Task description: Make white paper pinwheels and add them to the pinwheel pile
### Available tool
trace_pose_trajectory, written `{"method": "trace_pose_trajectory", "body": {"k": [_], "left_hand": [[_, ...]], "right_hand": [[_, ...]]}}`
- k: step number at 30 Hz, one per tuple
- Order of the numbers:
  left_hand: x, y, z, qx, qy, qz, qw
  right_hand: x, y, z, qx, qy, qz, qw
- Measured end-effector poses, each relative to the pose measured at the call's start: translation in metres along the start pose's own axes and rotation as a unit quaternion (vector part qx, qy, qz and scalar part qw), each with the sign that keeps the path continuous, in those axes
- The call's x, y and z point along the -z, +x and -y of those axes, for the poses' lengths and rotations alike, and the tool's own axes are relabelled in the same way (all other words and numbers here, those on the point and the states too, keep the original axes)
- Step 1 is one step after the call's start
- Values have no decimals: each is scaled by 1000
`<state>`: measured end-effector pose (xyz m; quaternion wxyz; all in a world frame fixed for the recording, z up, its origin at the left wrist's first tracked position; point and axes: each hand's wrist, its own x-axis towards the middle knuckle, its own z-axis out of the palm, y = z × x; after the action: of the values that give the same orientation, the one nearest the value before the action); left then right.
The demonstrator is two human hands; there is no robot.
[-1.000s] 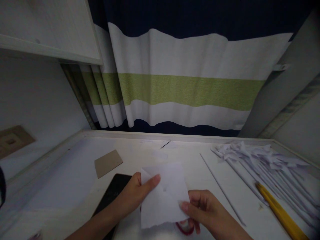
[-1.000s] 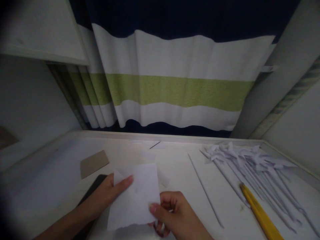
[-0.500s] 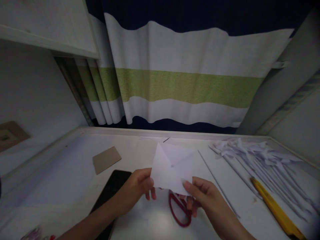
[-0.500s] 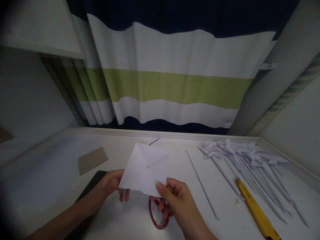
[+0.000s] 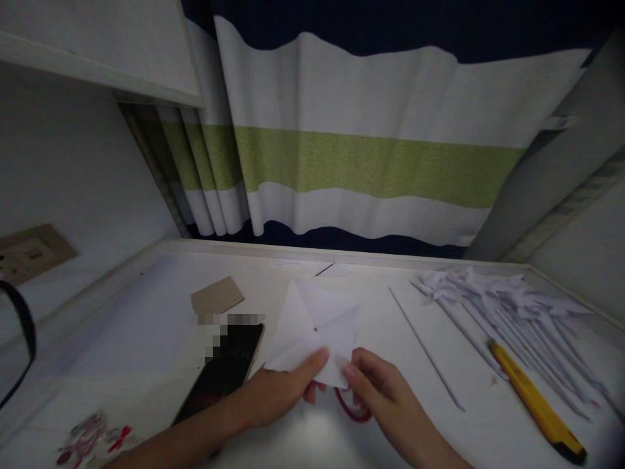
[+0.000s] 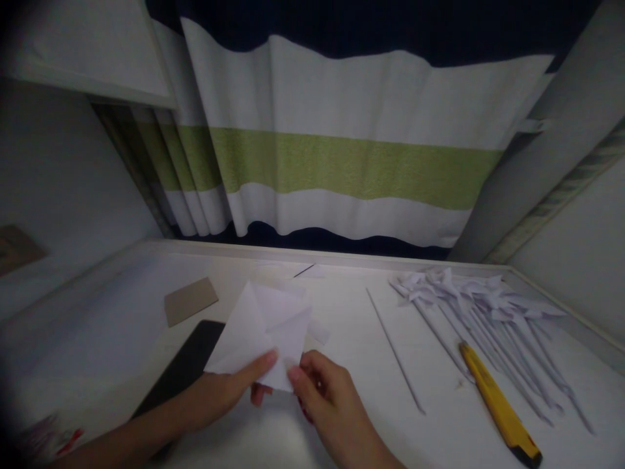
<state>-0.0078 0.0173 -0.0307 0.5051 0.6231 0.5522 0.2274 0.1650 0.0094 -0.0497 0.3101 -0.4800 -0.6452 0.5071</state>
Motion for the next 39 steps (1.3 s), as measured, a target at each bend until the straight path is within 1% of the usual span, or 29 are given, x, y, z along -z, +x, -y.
{"method": "trace_pose_trajectory", "body": {"k": [1, 2, 3, 4, 5, 7, 9, 12, 15, 18, 19, 21, 22, 23, 25, 27, 28, 30, 34, 36, 39], "left_hand": [[2, 1, 0, -5, -7, -1, 1000], [4, 3, 0, -9, -13, 4, 1000], [6, 4, -1, -11, -18, 10, 1000], [8, 5, -1, -13, -23, 15, 1000], [10, 5, -1, -17, -27, 17, 999], [10, 5, -2, -24, -36, 10, 999], [9, 5, -2, -23, -48, 14, 998], [6, 4, -4, 4, -81, 20, 996], [3, 5, -5, 10, -125, 15, 992], [0, 8, -3, 5, -185, 34, 982], [0, 8, -2, 7, -203, 43, 978], [-1, 9, 0, 12, -219, 63, 974], [-1, 9, 0, 16, -215, 73, 974], [-1, 8, 0, 19, -205, 81, 975], [1, 7, 0, 20, -182, 104, 978], [4, 5, -2, 16, -163, 129, 978], [5, 4, -3, 14, -151, 137, 979], [7, 1, -5, 25, -111, 140, 984], [9, -4, -10, 58, -27, 101, 993], [9, -5, -12, 62, -23, 78, 995], [9, -6, -14, 35, -55, 50, 997]], "right_hand": [[3, -1, -4, 13, -81, -8, 997], [5, -2, -8, 21, -172, -21, 985], [7, -3, -15, 24, -260, -36, 965], [9, -3, -21, 22, -321, -39, 946], [9, -2, -28, 14, -344, -43, 938], [10, 1, -40, 0, -357, -51, 933], [10, 5, -48, -5, -345, -58, 937], [17, 9, -51, -11, -297, -59, 953], [29, 8, -46, -26, -196, -43, 979], [38, 2, -37, -41, -64, -20, 997], [38, -1, -34, -50, 1, -21, 999], [36, -5, -29, -64, 137, -36, 988], [34, -7, -28, -64, 189, -45, 979], [31, -8, -27, -62, 217, -55, 973], [26, -8, -27, -59, 201, -71, 975], [22, -9, -29, -74, 172, -84, 979], [20, -9, -31, -82, 165, -85, 979], [18, -12, -35, -81, 174, -64, 979], [14, -21, -41, -52, 191, 26, 980], [11, -25, -43, -55, 193, 57, 978], [6, -27, -42, -77, 172, 85, 978]]}}
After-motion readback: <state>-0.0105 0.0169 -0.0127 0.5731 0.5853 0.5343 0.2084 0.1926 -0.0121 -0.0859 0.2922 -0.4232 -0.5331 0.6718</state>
